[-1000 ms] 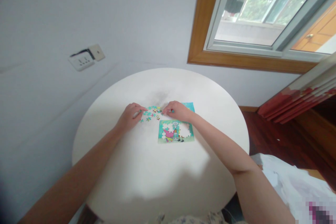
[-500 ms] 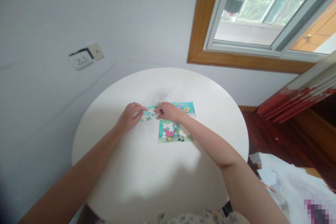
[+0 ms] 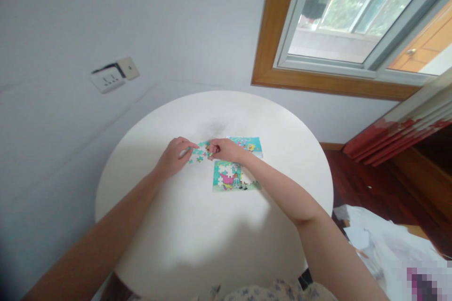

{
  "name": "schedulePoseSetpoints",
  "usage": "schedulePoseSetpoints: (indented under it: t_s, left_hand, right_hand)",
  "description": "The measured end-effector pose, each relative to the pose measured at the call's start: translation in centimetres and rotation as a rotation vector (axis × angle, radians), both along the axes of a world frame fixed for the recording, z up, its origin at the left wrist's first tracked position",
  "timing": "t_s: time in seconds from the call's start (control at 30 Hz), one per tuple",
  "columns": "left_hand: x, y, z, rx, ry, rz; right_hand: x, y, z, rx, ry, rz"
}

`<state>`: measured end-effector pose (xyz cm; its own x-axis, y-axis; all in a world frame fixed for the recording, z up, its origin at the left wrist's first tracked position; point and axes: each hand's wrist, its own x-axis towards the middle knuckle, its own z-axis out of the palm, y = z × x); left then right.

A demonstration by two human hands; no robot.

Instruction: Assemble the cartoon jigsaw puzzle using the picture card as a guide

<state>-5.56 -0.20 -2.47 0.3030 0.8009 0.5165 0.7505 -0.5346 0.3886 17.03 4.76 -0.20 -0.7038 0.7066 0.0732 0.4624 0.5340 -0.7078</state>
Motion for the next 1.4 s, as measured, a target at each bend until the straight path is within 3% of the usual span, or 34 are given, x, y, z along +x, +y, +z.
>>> schedulePoseSetpoints:
  t_s: [0.13,0.27,0.4,0.5,1.0,1.4]
  left_hand:
    - [0.0,0.0,0.0,-0.010,-0.002,-0.001]
    - [0.2,0.0,0.0,-0.035,0.001,-0.024]
    - [0.7,-0.2,0.2,-0.038,0.017,-0.063]
    - [0.9,-0.3,0.2,-0.033,0.026,-0.081]
    - [0.4,0.0,0.0,-0.060,0.023,-0.035]
    - [0.4,0.1,0.0,-0.040,0.033,-0.038]
  right_hand:
    - [1.7,-0.6,0.5,-0.069,0.070,-0.017]
    - [6.1,-2.1,0.7,-0.126,0.090,-0.043]
    - [10.2,-4.5,-0.1,-0.186,0.095,-0.169]
    - [11.5,-5.9,-0.8,-0.178,0.073,-0.258]
    - [10.6,-7.5,-0.6,-0.043,-0.044,-0.368]
    - [9.6,-7.8,-0.2,0.059,-0.126,-0.373]
